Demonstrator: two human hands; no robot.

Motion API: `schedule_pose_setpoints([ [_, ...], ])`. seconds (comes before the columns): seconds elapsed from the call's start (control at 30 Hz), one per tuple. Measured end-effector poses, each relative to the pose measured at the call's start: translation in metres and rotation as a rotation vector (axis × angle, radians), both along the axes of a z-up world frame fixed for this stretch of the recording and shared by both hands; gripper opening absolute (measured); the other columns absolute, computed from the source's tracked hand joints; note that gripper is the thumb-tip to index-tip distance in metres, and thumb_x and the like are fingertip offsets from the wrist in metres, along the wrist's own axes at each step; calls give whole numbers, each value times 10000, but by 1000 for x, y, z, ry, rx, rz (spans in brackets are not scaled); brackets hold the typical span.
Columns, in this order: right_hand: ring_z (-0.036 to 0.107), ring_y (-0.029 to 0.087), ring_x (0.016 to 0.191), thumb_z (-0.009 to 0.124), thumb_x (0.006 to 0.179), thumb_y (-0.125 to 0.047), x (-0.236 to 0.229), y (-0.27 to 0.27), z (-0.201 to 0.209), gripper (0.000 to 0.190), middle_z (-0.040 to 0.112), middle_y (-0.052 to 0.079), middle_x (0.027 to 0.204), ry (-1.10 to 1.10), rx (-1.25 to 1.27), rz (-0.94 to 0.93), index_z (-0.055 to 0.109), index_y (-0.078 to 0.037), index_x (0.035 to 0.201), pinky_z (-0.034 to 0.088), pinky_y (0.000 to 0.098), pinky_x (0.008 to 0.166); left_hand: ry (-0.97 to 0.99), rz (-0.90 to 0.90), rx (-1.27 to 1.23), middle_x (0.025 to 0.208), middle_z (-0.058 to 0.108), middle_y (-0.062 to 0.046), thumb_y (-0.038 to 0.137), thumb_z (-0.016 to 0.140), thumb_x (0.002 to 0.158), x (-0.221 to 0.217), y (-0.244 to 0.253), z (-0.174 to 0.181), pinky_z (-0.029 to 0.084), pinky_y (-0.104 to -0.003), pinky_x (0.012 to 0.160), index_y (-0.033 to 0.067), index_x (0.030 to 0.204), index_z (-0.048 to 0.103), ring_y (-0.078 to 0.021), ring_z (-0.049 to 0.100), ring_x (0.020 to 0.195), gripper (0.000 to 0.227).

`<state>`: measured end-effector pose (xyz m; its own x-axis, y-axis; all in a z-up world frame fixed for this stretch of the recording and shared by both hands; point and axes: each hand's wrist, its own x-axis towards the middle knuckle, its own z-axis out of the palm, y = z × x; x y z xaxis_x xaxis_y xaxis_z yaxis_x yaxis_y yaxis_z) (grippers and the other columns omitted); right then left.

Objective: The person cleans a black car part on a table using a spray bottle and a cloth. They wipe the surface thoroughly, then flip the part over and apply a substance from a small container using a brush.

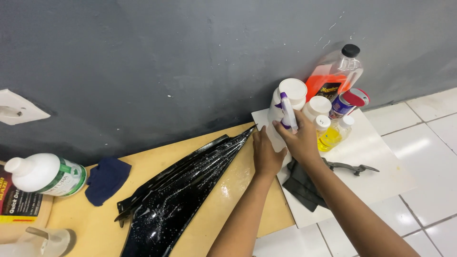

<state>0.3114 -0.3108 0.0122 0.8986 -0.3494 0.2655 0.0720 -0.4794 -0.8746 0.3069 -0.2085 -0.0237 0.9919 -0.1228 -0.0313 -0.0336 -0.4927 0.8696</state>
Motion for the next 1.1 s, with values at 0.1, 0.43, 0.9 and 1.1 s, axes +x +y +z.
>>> schedule_pose_setpoints([
  [0.1, 649, 459, 1188, 865, 821, -230, -25, -3, 8, 600, 695, 301, 1161, 80, -9, 31, 630, 52, 1296, 500, 494, 1054, -15, -25, -50, 1357, 426, -214, -17, 771, 764, -6, 3, -32, 536, -511, 1075, -55, 1499, 336, -457, 515, 1312, 855],
  [0.43, 602, 393, 1299, 789, 844, -395, -101, -34, -63, 597, 619, 175, 1314, 443, -721, -23, 594, -101, 1325, 535, 491, 1076, -291, -89, 44, 1067, 570, -51, 33, 674, 718, -52, 106, -29, 543, -423, 920, 123, 1147, 560, -298, 635, 1070, 452],
  [0.9, 570, 459, 1040, 659, 877, -133, -110, -29, -106, 544, 593, 250, 1124, 149, -732, 98, 583, -4, 1400, 491, 520, 908, -220, 248, 462, 1283, 470, -81, 307, 773, 808, -176, 341, 10, 484, -540, 934, 132, 1390, 511, -323, 476, 1222, 662],
  [1.1, 671, 324, 994, 661, 847, -126, -90, 53, -16, 458, 670, 149, 1212, 283, -531, 368, 611, -101, 1302, 534, 417, 864, 300, 229, 484, 1504, 337, -126, 629, 954, 606, -210, 369, 1, 381, -620, 1075, 105, 1589, 136, -333, 337, 1409, 1383],
])
